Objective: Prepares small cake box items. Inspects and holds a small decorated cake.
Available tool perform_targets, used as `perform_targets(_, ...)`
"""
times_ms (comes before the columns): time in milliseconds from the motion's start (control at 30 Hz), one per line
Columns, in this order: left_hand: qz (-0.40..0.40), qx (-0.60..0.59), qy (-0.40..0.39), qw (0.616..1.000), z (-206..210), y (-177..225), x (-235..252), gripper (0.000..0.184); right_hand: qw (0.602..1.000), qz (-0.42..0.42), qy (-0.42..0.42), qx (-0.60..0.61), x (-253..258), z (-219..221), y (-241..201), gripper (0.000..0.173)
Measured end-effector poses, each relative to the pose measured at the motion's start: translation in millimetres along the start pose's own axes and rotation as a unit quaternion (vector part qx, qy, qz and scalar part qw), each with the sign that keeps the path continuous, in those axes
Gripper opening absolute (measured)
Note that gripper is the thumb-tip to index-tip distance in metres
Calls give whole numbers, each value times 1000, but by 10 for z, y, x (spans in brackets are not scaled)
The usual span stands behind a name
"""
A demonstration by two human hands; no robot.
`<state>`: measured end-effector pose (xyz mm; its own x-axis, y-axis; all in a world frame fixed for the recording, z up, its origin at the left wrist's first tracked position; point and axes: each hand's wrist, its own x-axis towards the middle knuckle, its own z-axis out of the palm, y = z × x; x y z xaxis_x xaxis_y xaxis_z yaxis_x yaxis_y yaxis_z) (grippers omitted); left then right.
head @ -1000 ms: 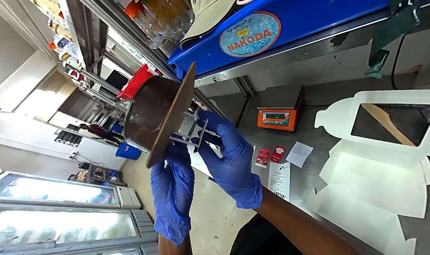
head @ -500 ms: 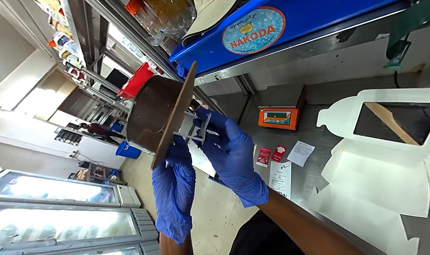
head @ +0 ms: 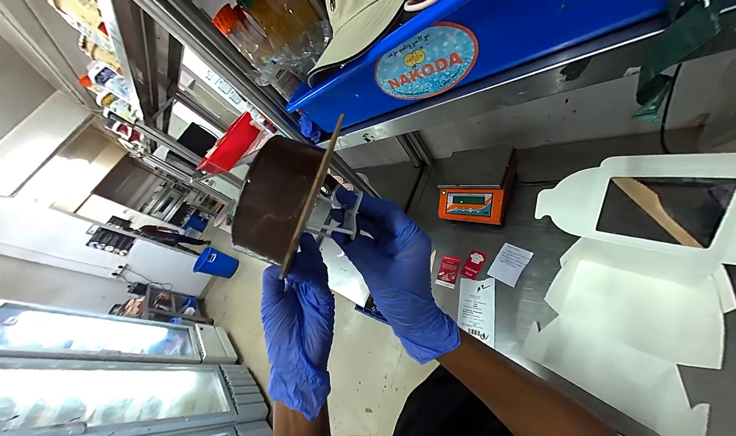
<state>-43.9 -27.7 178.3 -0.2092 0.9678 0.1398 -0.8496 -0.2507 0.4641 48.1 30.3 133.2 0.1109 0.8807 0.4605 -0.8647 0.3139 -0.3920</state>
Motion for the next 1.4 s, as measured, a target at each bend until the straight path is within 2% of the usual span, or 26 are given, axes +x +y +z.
perform_targets(100, -5, -7, -3, 1000, -27, 5, 6, 23, 1000, 20, 7, 18, 1, 0, -8, 41)
perform_targets(333, -3, -6, 5, 1000, -22, -3, 4, 27, 997, -52, -16, -59, -47, -26, 20, 48)
perform_targets(700, 20, 19, 10, 1000, -43, 3, 8, 26, 991, -74, -19, -112, -31, -25, 37, 45)
perform_targets(867, 85, 91, 21, 992, -98, -43, 18, 22, 999, -12, -4, -52, -55, -13, -11, 50)
perform_targets(1000, 118, 135, 26, 983, -176, -90, 41, 29, 998, -10, 11, -61, -102, -63, 82, 51)
perform_targets(1067, 144, 161, 70, 974, -206, -111, 55, 30, 996, 17, 9, -86, -117, -126, 68, 52)
perform_targets(1133, 158, 173, 102, 967, -279, -118, 53, 29, 991, 86, -25, -97, -119, -254, -25, 53)
perform_targets(1233, 132, 170, 96, 972, -487, -108, 52, 25, 973, 217, -81, -14, -118, -521, -149, 61)
perform_targets(1333, 97, 118, 111, 982, -589, -155, 71, 22, 962, 261, -78, 26, -148, -606, -205, 69)
perform_targets(1400, 70, 87, 129, 985, -621, -179, 82, 23, 961, 272, -33, 39, -158, -573, -212, 60)
